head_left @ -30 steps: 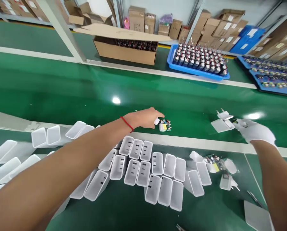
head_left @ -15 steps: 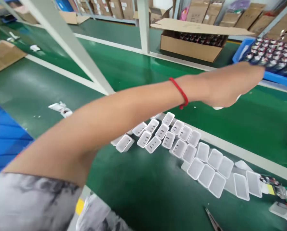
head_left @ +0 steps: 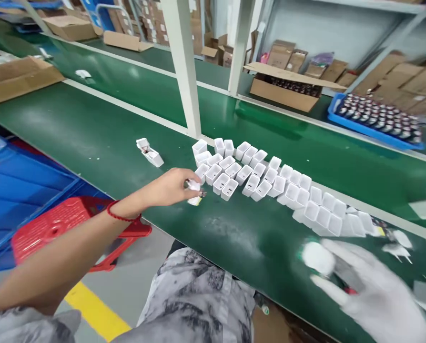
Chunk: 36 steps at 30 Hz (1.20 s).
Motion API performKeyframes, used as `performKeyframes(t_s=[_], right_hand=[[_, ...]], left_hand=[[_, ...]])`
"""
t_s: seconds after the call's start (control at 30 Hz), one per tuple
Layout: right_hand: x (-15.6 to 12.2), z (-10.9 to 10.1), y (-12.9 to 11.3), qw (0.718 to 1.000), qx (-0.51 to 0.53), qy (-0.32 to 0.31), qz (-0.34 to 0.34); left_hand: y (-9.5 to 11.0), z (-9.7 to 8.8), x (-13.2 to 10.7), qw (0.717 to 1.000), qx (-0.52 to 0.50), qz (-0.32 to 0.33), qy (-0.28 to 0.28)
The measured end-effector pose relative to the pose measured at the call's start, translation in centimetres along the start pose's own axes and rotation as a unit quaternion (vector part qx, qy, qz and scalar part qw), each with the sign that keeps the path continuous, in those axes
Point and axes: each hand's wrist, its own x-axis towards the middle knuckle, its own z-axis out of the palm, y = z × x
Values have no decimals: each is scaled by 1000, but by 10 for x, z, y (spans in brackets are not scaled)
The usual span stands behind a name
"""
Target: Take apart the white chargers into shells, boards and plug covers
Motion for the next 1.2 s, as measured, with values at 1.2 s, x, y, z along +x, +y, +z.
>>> performKeyframes(t_s=[1.2], right_hand=[[-9,45,-17,909,338,85,231]], left_hand=[[56,159,34,938,-147,302,-79]])
